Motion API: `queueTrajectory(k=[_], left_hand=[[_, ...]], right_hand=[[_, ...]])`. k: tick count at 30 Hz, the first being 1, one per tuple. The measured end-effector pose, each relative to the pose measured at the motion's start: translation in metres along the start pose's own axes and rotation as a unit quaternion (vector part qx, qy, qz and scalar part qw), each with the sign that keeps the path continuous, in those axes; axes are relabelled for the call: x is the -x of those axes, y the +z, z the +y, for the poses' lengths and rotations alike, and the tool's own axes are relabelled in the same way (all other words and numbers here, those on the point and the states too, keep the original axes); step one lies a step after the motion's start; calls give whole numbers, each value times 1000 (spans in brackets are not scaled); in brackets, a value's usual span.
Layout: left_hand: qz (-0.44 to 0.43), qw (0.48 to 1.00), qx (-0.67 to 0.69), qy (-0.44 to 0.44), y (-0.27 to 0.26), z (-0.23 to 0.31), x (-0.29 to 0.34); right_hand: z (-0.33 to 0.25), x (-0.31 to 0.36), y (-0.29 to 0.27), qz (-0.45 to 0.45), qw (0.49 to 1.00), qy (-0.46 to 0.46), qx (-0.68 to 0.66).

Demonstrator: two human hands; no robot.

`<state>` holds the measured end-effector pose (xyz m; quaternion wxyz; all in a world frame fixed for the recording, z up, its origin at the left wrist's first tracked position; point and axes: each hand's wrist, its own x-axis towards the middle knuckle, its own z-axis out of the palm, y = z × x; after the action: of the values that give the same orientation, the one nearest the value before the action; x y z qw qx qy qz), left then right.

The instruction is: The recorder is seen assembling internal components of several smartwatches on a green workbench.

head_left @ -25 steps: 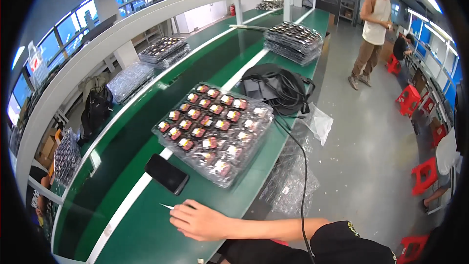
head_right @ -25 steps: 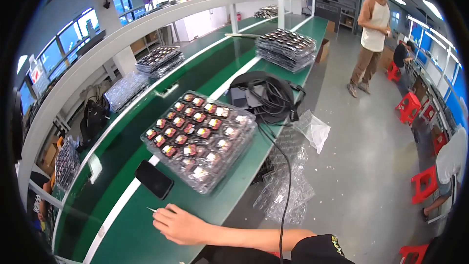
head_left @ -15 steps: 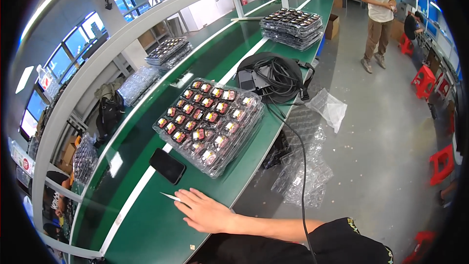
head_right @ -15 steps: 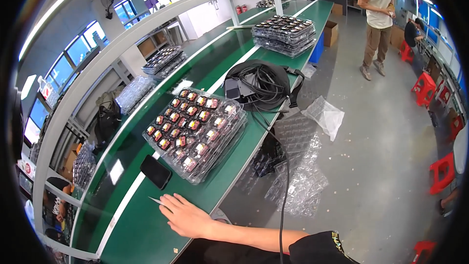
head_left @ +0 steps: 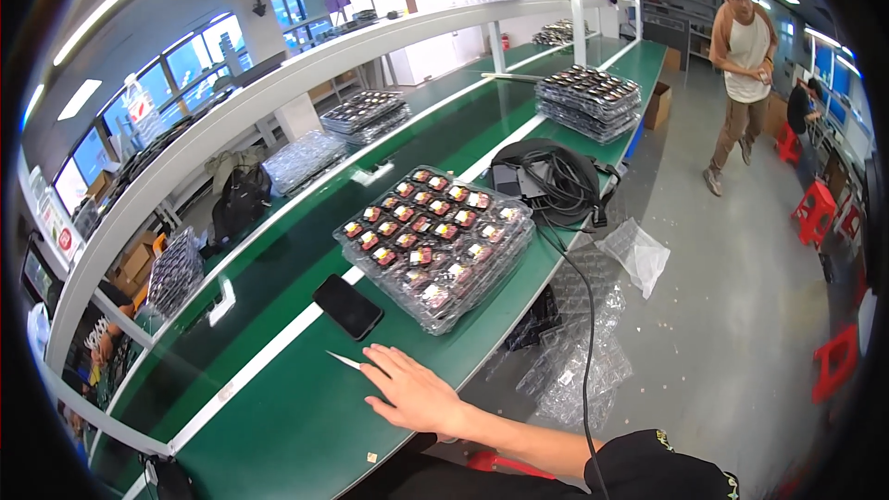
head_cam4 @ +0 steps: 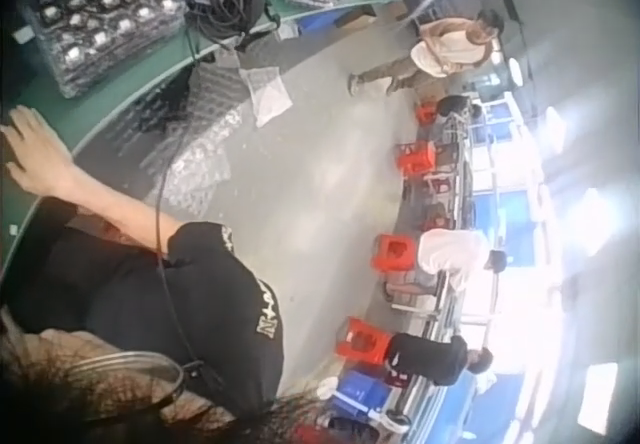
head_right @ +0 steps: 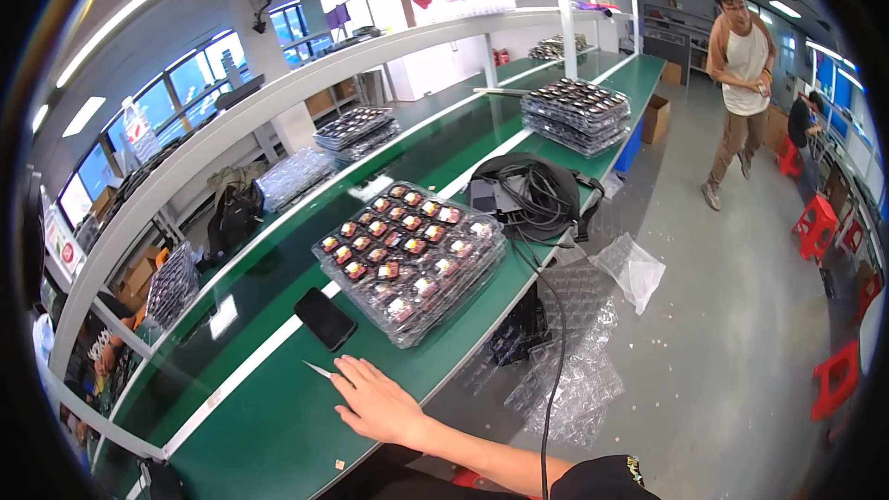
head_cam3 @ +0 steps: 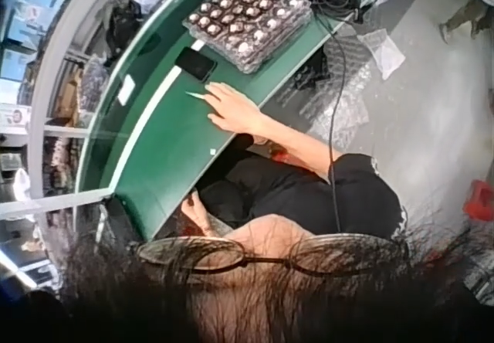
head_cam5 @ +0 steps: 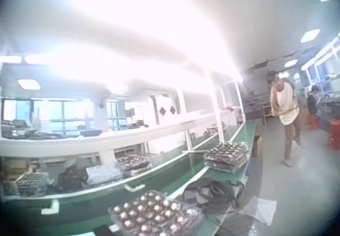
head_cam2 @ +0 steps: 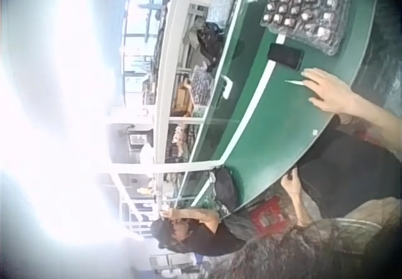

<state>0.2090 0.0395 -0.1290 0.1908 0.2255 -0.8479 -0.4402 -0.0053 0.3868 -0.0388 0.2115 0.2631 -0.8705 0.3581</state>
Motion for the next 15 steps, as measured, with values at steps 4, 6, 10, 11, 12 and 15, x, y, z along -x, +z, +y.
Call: queueTrajectory(k=[4, 6, 10, 11, 12, 15], left_hand=[[64, 992, 110, 3, 10, -9, 9], [51, 995, 80, -24, 14, -13, 14], [25, 996, 50, -73, 39, -31, 22], [8, 995, 61, -82, 42, -40, 24], [-23, 990, 82, -115, 50, -47, 20], [-12, 981, 148, -122, 70, -57, 13]], right_hand=[[-3, 3, -3, 4, 1000, 6, 24], [0, 4, -1, -1, 999, 4, 35], [-1, 5, -4, -30, 999, 39, 11], [-6, 3, -4, -28, 999, 37, 12], [-3, 2, -6, -29, 999, 35, 12], [-1, -3, -4, -13, 999, 39, 26]])
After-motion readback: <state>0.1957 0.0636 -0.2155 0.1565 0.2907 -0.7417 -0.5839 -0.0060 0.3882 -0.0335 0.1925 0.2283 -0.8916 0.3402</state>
